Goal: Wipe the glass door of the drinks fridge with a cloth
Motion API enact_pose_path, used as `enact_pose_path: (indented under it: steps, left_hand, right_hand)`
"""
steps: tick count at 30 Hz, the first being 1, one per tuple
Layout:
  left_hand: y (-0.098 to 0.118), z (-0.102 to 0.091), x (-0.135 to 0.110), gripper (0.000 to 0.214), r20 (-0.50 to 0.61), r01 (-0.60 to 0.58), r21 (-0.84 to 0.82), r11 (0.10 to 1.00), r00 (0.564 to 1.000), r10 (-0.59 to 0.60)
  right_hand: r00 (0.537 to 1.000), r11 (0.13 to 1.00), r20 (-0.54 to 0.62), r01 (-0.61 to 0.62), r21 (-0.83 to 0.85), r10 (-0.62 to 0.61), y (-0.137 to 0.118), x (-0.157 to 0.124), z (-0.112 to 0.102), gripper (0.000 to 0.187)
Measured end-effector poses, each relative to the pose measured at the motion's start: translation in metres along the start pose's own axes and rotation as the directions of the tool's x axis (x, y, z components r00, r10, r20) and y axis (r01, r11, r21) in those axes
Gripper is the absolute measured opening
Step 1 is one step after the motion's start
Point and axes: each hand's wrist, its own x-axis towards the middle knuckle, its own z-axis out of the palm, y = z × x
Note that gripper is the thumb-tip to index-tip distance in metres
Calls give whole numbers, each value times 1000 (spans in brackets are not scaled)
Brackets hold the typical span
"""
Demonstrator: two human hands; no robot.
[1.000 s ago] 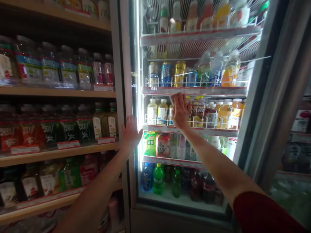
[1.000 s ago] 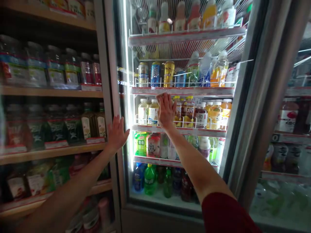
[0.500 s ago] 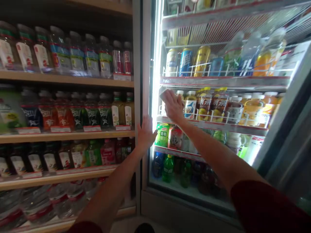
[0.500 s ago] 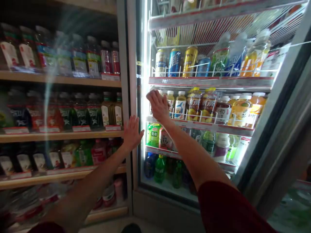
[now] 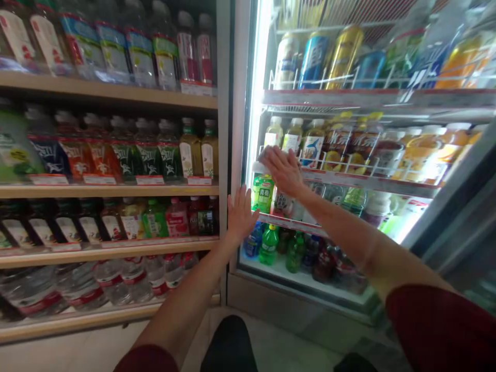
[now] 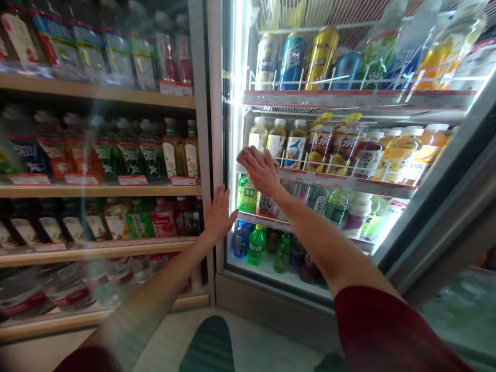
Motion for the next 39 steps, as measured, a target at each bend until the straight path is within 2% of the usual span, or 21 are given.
enact_pose_path:
  steps: [2,4,6,9,11,16,18,24,29,31,33,36,37,39]
  left_hand:
    - [5,1,-5,65,27,3,-4,1000,1000,-3]
    - [10,0,-7,64,41,4,-4,1000,999,-4]
    - [15,-1,-5,65,35,-10,-5,1000,999,10]
    - [27,0,0,66,-9,-52,-19,998,999,52]
    - [37,2,1,66,-30,-75,-25,997,997,74]
    - [55,10,-13,62,21,-126,10,992,992,126]
    - [60,12,-18,62,27,-150,13,989,988,149]
    - [81,18,-19,63,-20,-209,-31,977,978,208]
    - [103,27,-30,65,14,-272,-73,960,962,274]
    - [110,29,-33,64,34,-292,-76,953,955,295]
    - [117,31,-32,64,43,-304,-76,950,951,307]
    - [130,34,-29,65,43,-315,-87,945,947,319]
    - [135,35,-29,65,44,-322,-93,942,944,327]
    - [146,39,-30,64,50,-340,-105,935,937,346]
  right_hand:
    - [987,992,100,120,30,-123,-5,-28,2,53]
    - [968,983,173,177,45,-183,-7,-50,1,54]
    - [977,994,180,112,15,-113,0,-59,-4,55]
    - [993,996,88,-68,-57,73,18,-57,-16,56]
    - [993,991,45,-109,-77,112,23,-63,-20,59]
    - [985,996,150,86,-31,-81,3,-112,-12,62]
    - [979,992,170,120,-35,-113,3,-123,-14,57]
    - [992,988,90,-82,-134,94,31,-132,-35,57]
    - [987,992,153,-34,-121,53,23,-178,-34,61]
    - [987,991,147,-48,-127,67,27,-188,-36,59]
    - [983,978,90,-145,-152,160,41,-191,-43,57]
    - [937,918,-28,-347,-192,348,64,-199,-56,53]
    - [925,904,-43,-378,-201,378,68,-206,-59,52]
    - [930,907,-18,-361,-218,366,69,-227,-63,49]
